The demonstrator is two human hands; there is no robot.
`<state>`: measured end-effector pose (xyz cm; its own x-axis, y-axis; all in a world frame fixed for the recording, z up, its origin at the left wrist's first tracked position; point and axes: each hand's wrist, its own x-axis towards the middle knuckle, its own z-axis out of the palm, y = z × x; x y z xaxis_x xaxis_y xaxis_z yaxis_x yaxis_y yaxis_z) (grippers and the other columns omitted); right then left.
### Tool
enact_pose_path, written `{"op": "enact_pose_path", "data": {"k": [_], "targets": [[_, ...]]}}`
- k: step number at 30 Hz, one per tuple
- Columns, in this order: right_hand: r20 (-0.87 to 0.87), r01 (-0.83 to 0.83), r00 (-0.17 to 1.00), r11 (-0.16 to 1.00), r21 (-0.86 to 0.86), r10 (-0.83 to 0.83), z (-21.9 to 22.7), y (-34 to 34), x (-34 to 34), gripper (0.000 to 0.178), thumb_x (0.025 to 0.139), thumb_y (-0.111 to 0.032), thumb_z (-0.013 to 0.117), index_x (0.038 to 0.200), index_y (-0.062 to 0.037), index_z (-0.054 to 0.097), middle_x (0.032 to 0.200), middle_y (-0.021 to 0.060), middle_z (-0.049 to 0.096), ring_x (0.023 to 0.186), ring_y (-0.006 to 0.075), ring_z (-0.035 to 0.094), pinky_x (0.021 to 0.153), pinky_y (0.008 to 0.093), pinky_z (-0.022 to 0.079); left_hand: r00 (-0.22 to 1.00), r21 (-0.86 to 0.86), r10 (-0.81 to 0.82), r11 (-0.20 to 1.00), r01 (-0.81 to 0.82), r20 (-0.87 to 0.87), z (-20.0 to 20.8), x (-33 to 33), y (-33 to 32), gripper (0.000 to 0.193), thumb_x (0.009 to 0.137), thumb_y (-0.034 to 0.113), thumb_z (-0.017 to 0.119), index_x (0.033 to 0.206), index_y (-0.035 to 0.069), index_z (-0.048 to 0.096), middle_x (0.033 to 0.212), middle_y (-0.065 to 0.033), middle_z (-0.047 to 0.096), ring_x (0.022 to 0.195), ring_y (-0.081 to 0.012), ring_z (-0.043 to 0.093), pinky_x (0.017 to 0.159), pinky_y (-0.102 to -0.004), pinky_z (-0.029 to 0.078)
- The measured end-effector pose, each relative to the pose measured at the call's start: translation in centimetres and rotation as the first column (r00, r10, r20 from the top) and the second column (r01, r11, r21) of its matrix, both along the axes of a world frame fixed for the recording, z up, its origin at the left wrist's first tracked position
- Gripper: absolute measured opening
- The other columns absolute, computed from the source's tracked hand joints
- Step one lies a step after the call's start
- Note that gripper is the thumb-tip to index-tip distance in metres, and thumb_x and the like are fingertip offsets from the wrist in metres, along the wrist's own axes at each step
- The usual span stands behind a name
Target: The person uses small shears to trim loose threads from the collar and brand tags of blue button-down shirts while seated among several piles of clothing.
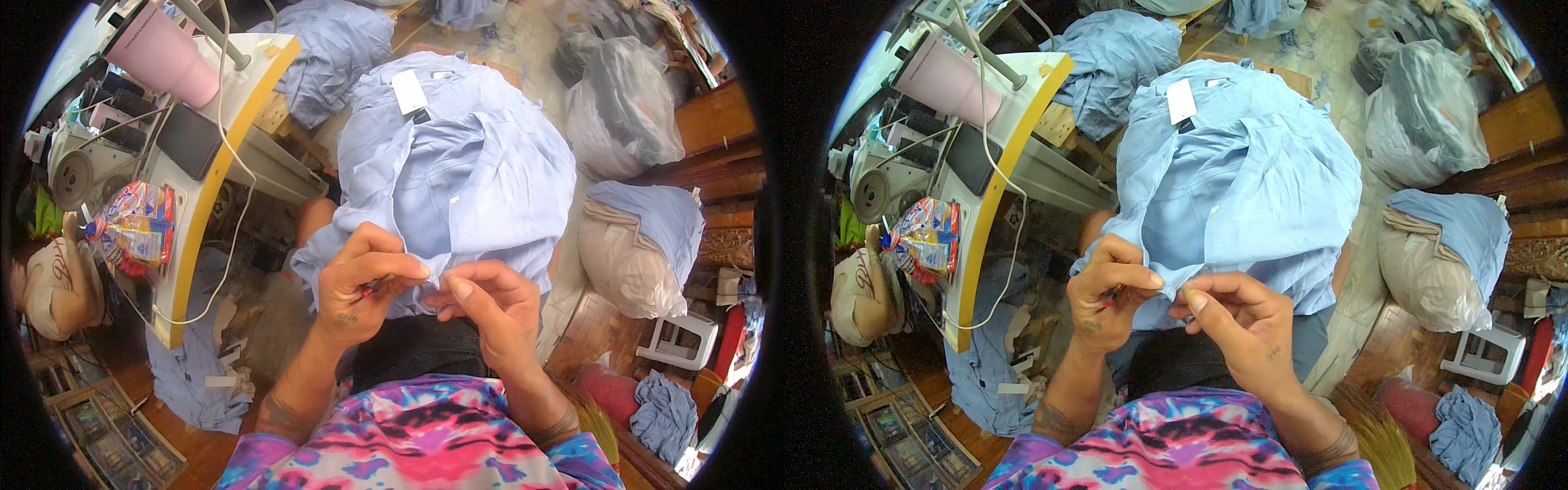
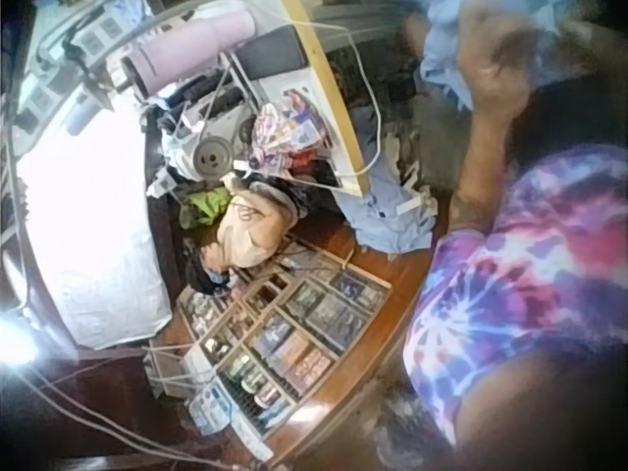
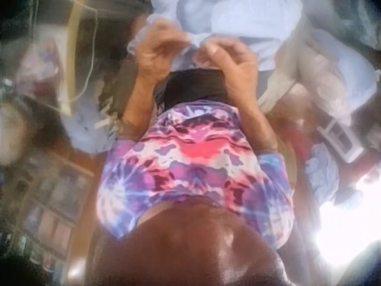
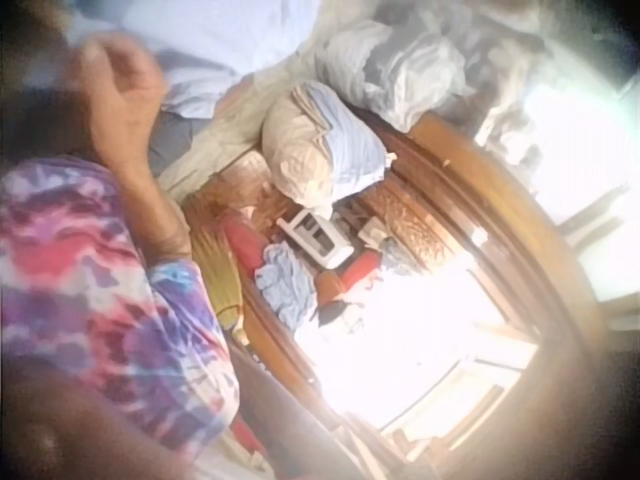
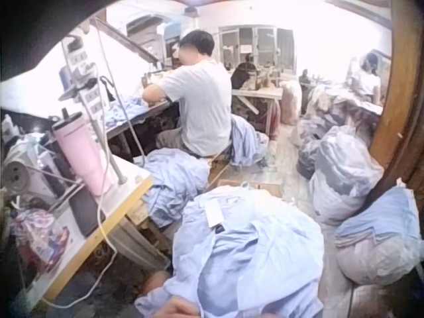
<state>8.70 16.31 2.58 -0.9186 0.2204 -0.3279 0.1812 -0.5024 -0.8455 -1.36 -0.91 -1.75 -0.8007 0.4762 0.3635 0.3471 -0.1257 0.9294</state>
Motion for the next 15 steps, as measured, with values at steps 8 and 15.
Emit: {"op": "enact_pose_path", "data": {"k": [8,15], "targets": [[0.008,-0.083,0.996,0.933,0.351,0.086,1.1,-0.2,-0.8,0.014,0.095,-0.004,0.074,0.105,0.0035,0.077,0.093,0.0081,0.078,0.085,0.0085,0.072,0.079,0.0236,0.058,0.998,-0.046,-0.052,0.998,0.053,0.020,-0.1,-0.5,-0.8,0.033,0.080,-0.015,0.071,0.104,0.006,0.078,0.101,-0.0065,0.065,0.082,-0.0145,0.061,0.068,-0.0257,0.048],[0.030,-0.048,0.999,0.939,0.341,0.040,0.5,-0.7,-0.5,0.015,0.094,-0.005,0.074,0.106,0.0036,0.077,0.091,0.0078,0.078,0.084,0.0095,0.072,0.078,0.0240,0.059,0.996,0.004,-0.080,0.997,0.080,0.047,-0.6,-0.5,-0.7,0.041,0.077,-0.020,0.060,0.105,0.004,0.077,0.103,-0.0076,0.064,0.075,-0.0114,0.061,0.063,-0.0241,0.049]]}}
